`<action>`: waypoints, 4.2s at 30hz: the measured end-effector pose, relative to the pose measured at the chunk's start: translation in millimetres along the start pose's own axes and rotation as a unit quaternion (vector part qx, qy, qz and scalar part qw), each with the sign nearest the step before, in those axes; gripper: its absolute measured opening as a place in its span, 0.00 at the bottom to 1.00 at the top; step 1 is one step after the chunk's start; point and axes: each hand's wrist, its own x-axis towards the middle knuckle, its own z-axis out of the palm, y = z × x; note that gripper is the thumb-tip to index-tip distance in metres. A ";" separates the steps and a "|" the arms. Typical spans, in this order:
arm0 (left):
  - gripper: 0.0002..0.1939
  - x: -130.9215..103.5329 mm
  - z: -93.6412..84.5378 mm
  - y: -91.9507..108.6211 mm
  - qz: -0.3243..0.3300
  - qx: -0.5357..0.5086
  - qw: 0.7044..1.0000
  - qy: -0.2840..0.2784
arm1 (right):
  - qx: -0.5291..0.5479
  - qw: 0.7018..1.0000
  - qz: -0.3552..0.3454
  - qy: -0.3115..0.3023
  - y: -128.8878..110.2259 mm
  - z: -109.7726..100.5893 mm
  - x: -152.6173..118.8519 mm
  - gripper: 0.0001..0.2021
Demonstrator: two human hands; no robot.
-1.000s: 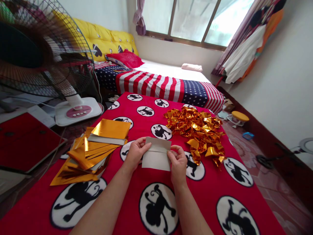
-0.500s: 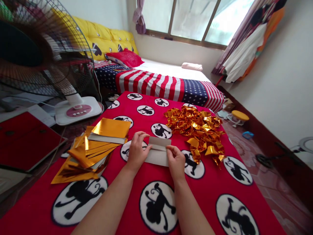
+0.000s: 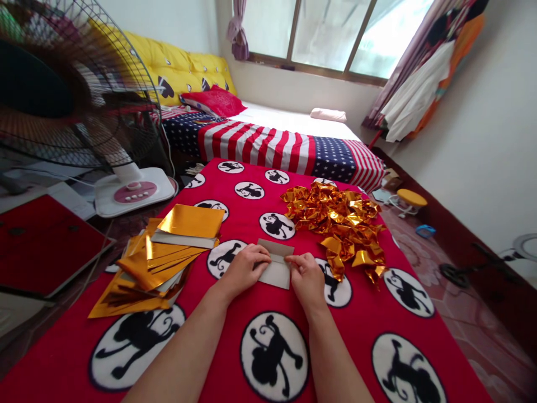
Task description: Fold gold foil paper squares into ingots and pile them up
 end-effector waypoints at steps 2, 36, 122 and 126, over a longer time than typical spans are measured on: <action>0.13 0.3 0.7 -1.2 0.003 0.010 1.000 -0.005 | 0.023 1.000 -0.020 0.003 1.5 -4.6 -1.9 0.13; 0.09 16.7 3.0 -19.5 -0.187 0.001 0.979 0.084 | -0.044 0.990 0.121 -0.062 -13.0 -1.7 22.7 0.08; 0.17 1.5 -1.1 -4.6 -0.179 0.159 0.969 0.061 | -0.024 0.996 0.070 0.039 -4.4 3.5 -3.3 0.05; 0.19 2.4 -1.0 -6.5 -0.172 0.160 0.970 0.065 | 0.023 0.996 0.076 0.028 -4.5 2.2 -4.8 0.06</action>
